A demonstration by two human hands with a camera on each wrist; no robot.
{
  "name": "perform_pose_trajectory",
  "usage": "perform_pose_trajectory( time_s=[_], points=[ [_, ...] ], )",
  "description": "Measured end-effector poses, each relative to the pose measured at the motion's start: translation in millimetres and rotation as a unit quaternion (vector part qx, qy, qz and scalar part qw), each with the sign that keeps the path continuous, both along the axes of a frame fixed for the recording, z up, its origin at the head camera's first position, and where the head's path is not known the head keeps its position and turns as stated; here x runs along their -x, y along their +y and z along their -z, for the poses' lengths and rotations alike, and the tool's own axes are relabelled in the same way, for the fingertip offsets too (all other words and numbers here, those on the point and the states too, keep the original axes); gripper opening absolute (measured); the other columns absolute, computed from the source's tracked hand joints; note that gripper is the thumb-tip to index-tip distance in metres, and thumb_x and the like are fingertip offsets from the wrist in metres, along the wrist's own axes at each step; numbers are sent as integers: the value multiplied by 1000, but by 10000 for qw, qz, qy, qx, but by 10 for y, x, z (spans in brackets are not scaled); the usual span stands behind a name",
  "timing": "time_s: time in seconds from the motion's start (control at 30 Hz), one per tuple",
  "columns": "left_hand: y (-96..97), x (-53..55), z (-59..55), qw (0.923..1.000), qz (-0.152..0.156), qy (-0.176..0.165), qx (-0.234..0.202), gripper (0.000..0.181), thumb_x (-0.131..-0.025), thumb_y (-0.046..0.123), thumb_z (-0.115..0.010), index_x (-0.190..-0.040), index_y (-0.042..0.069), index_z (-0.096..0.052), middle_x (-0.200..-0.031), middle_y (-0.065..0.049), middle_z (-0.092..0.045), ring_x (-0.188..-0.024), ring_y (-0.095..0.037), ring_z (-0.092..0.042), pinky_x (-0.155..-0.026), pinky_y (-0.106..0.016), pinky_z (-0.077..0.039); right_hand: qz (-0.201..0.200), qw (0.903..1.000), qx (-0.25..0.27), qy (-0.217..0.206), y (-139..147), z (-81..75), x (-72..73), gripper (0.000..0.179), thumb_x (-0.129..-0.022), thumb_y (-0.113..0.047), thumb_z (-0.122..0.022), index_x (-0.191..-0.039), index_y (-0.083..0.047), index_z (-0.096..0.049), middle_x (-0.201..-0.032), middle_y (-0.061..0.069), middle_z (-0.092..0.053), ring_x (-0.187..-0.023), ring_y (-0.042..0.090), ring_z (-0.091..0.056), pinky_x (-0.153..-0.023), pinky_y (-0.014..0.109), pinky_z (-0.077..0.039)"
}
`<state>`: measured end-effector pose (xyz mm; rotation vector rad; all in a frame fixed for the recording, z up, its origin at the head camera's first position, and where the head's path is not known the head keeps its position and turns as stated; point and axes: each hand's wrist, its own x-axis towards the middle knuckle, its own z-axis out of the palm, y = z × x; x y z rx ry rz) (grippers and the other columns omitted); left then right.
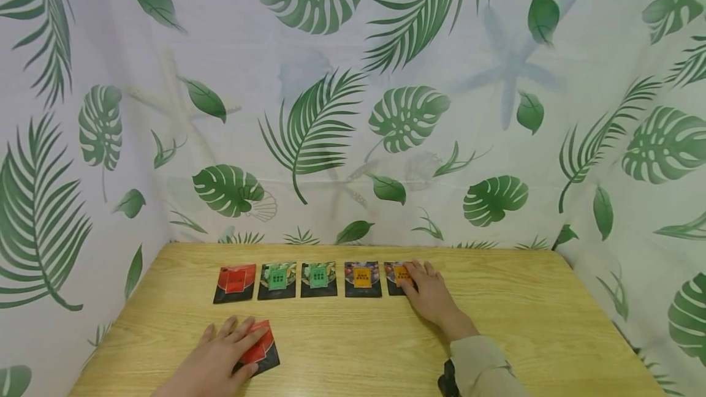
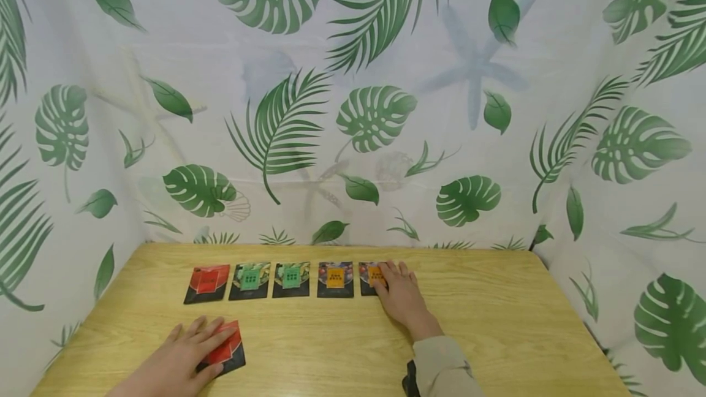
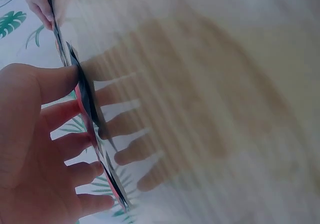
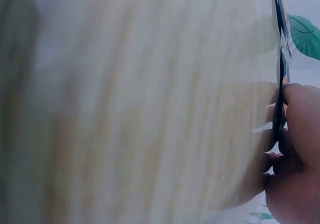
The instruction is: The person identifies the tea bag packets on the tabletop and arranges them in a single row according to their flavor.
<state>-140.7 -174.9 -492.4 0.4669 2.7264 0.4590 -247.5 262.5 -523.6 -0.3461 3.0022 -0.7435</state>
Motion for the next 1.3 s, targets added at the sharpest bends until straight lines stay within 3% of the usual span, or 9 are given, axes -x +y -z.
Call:
perform_pose_trajectory(
  time_s=[0.3, 0.63, 1.1, 1.3],
  points=[
    [-131, -30, 18, 9998, -94, 78, -130, 64, -98, 40, -73, -154, 17, -55, -161, -20, -49, -148, -58, -39, -112, -86, -23, -21, 10000, 27, 77, 3, 10, 1, 56, -112, -28, -52, -158, 1, -44, -164, 32, -37, -155, 58, -23, -122, 76, -20],
    [-289, 1, 66, 9990, -422, -111, -25, 66, -98, 42, -72, -156, 19, -53, -163, -18, -47, -149, -60, -36, -112, -87, -20, -65, 9997, 130, 192, -23, 13, 20, 54, -112, -28, -52, -157, 2, -46, -163, 33, -39, -154, 59, -25, -122, 77, -20],
    [-515, -17, 47, 9990, -346, 287, -50, 59, -100, 26, -71, -155, 14, -54, -162, -28, -45, -145, -66, -36, -105, -90, -25, 3, 9998, 44, 171, -1, 27, 9, 55, -112, -28, -53, -157, 1, -46, -163, 32, -40, -154, 59, -25, -122, 77, -21],
    [-617, 12, 61, 9983, -483, 307, 104, 57, -101, 23, -68, -156, 14, -54, -162, -29, -42, -146, -66, -34, -105, -89, -27, -11, 9999, 42, 153, 4, 26, 9, 55, -112, -29, -52, -157, 1, -46, -163, 32, -39, -154, 58, -25, -122, 77, -21]
  ],
)
